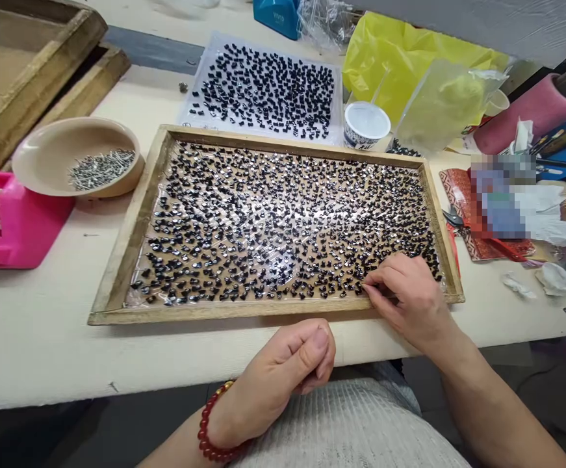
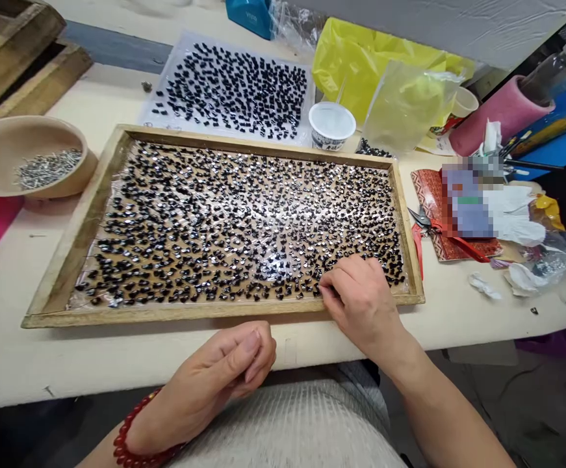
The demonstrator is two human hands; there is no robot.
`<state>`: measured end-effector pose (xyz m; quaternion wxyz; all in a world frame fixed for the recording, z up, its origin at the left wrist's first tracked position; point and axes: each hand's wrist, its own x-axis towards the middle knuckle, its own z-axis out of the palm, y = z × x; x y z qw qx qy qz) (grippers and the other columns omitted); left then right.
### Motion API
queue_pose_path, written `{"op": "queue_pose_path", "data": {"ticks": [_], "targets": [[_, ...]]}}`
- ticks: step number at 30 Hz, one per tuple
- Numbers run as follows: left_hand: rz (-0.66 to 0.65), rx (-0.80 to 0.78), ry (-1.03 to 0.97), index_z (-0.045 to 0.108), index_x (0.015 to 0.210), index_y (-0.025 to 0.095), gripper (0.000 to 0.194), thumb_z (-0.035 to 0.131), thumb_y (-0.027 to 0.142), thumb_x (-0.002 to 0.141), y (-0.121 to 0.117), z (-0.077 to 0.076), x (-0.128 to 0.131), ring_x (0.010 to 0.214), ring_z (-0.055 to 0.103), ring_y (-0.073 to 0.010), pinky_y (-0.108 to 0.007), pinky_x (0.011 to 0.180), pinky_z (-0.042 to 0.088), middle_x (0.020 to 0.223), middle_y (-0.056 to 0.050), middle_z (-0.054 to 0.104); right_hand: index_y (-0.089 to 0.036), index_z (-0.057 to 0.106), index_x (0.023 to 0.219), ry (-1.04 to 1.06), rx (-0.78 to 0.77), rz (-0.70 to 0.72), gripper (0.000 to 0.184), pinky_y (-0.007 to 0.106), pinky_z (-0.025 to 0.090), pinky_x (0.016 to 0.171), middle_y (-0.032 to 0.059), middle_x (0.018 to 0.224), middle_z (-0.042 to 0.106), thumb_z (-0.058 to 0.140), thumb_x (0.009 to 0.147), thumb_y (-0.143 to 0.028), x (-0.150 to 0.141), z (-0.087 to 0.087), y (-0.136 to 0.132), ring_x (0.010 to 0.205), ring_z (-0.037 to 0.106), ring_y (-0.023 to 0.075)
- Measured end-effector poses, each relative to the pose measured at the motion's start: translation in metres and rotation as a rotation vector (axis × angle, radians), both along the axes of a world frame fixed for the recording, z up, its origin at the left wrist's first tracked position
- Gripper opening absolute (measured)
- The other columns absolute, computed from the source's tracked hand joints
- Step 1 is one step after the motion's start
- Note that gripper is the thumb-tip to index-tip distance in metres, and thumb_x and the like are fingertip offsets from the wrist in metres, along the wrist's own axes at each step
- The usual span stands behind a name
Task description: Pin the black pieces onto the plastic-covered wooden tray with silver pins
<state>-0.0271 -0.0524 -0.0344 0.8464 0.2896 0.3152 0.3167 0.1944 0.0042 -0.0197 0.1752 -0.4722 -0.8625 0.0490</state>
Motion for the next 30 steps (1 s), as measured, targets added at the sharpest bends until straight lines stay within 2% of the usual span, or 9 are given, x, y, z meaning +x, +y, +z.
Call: {"op": "queue_pose_path", "data": {"ticks": [13, 19, 21, 25, 30], "targets": [[-0.027, -0.009, -0.019, 0.05, 0.078, 0.019, 0.034, 0.055, 0.047, 0.098, 0.003, 0.002, -0.004, 0.054, 0.026, -0.0103, -0.027, 0.05, 0.021, 0.065, 0.007, 0.039, -0.018, 0.063, 0.079, -0.006, -0.009, 0.026, 0.014, 0.032, 0.03, 0.069, 0.0, 0.072, 0.062, 0.059, 0.092, -0.016, 0.001, -0.001, 0.001, 0.072, 0.053, 0.0149], [-0.009, 0.01, 0.041, 0.054, 0.08, 0.018, 0.031, 0.062, 0.044, 0.095, 0.003, 0.003, -0.003, 0.057, 0.035, -0.0103, -0.026, 0.053, 0.025, 0.065, 0.005, 0.049, -0.019, 0.066, 0.085, 0.06, 0.016, 0.015, 0.006, 0.032, 0.036, 0.071, 0.0011, 0.077, 0.067, 0.065, 0.091, -0.02, 0.006, 0.005, -0.002, 0.075, 0.058, 0.0152], [-0.01, 0.008, 0.05, 0.056, 0.079, 0.017, 0.031, 0.066, 0.044, 0.092, 0.004, 0.004, -0.002, 0.057, 0.039, -0.0105, -0.025, 0.054, 0.027, 0.063, 0.004, 0.053, -0.02, 0.067, 0.089, 0.146, -0.041, 0.021, 0.001, 0.031, 0.039, 0.071, 0.0013, 0.077, 0.067, 0.066, 0.09, -0.02, 0.005, 0.013, -0.007, 0.075, 0.059, 0.0146], [-0.018, -0.007, 0.053, 0.058, 0.078, 0.017, 0.035, 0.074, 0.047, 0.085, 0.007, 0.004, 0.002, 0.058, 0.045, -0.0113, -0.025, 0.054, 0.029, 0.063, 0.003, 0.057, -0.02, 0.064, 0.094, 0.382, -0.293, 0.155, 0.009, 0.03, 0.045, 0.068, 0.0022, 0.077, 0.064, 0.066, 0.09, -0.027, -0.004, 0.029, -0.023, 0.075, 0.058, 0.0148], [-0.047, 0.007, 0.043, 0.058, 0.078, 0.017, 0.037, 0.075, 0.05, 0.082, 0.008, 0.004, 0.01, 0.053, 0.04, -0.0106, -0.024, 0.05, 0.026, 0.059, 0.004, 0.056, -0.018, 0.062, 0.089, 0.492, -0.369, 0.218, 0.006, 0.028, 0.045, 0.066, 0.0012, 0.075, 0.06, 0.063, 0.088, -0.012, -0.014, 0.03, -0.035, 0.073, 0.056, 0.0127]]}}
